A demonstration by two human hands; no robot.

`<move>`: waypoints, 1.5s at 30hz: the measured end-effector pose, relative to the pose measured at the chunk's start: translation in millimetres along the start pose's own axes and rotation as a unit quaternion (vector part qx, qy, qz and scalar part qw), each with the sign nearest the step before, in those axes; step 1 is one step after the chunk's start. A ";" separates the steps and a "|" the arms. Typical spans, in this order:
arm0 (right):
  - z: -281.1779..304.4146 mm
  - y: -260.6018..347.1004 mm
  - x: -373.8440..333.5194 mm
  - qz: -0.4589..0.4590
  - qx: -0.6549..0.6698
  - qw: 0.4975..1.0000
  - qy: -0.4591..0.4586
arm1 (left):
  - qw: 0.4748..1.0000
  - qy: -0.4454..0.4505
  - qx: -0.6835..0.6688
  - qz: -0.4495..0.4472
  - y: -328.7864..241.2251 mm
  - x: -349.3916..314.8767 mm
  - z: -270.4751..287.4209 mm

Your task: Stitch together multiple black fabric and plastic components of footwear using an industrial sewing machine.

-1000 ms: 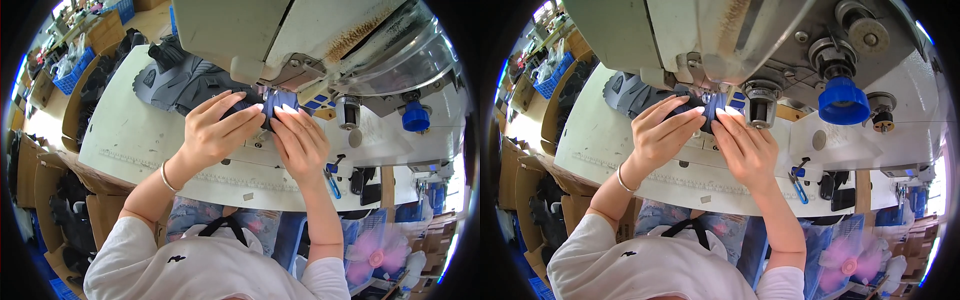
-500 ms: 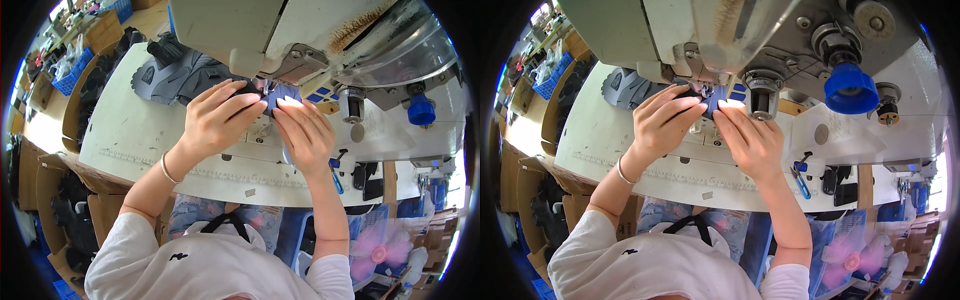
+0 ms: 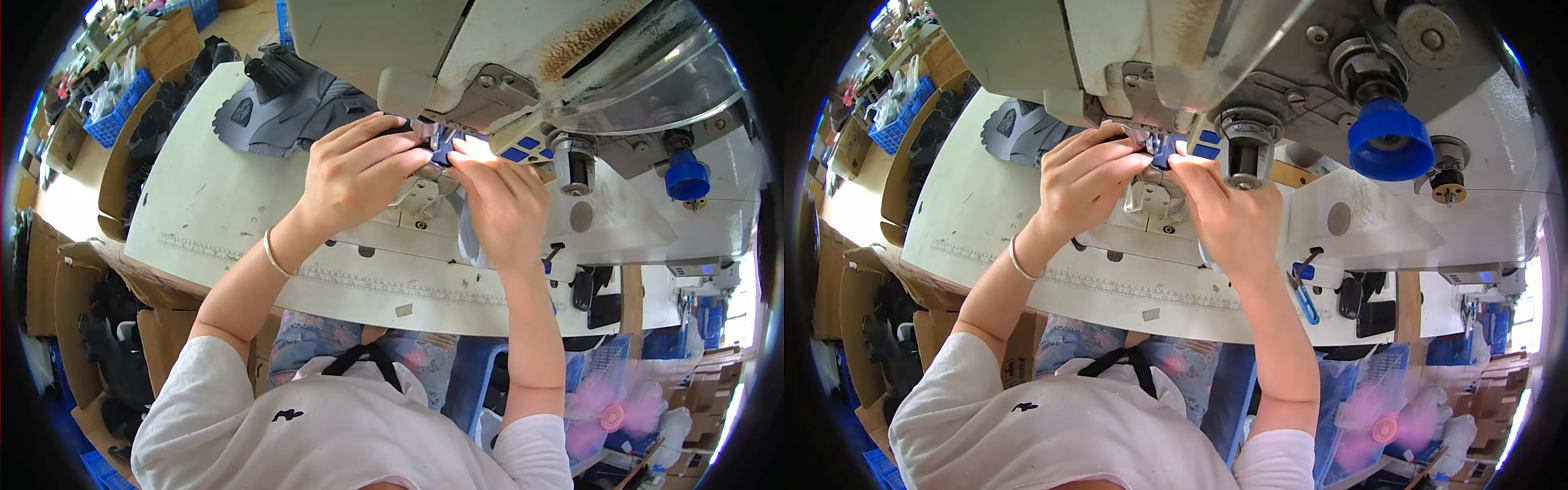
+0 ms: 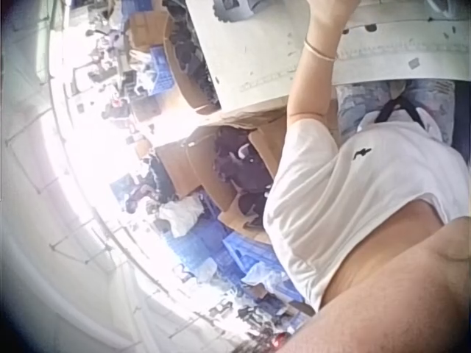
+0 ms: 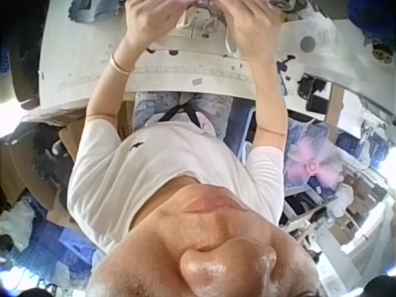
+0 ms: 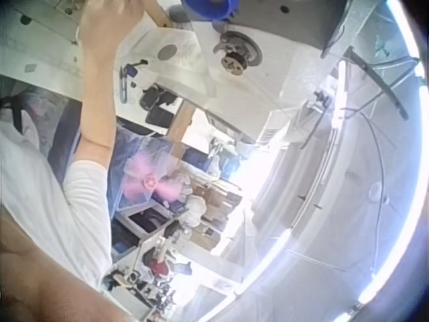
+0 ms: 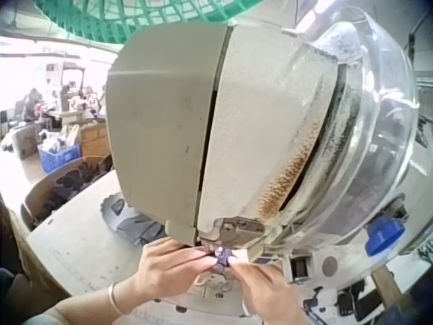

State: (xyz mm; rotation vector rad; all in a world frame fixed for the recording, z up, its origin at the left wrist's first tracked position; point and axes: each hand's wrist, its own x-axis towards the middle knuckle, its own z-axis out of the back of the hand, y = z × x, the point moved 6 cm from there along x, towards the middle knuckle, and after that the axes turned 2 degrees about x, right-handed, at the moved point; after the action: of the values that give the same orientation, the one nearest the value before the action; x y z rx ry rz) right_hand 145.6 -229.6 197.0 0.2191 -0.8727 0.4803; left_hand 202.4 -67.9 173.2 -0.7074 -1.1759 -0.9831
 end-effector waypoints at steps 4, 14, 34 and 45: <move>-0.6 -3.1 -0.6 -0.017 -0.002 1.000 0.000 | 1.000 -0.006 -0.010 0.004 3.6 -4.3 -4.1; -2.4 -7.1 -6.5 -0.007 0.029 0.999 -0.041 | 0.994 0.018 -0.037 0.105 -2.4 -8.0 -4.9; 7.1 -14.4 -104.5 -0.147 0.077 0.986 -0.007 | 0.924 0.188 0.314 0.109 296.6 71.4 164.7; -49.0 6.0 -135.0 -0.242 0.277 0.916 0.161 | 0.720 0.055 0.689 0.058 152.3 33.6 712.7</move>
State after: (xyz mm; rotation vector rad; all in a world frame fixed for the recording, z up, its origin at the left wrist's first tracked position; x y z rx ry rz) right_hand 102.4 -248.3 61.2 0.8332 -0.3170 0.2738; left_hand 44.0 608.0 397.9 0.4940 -1.3567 0.1457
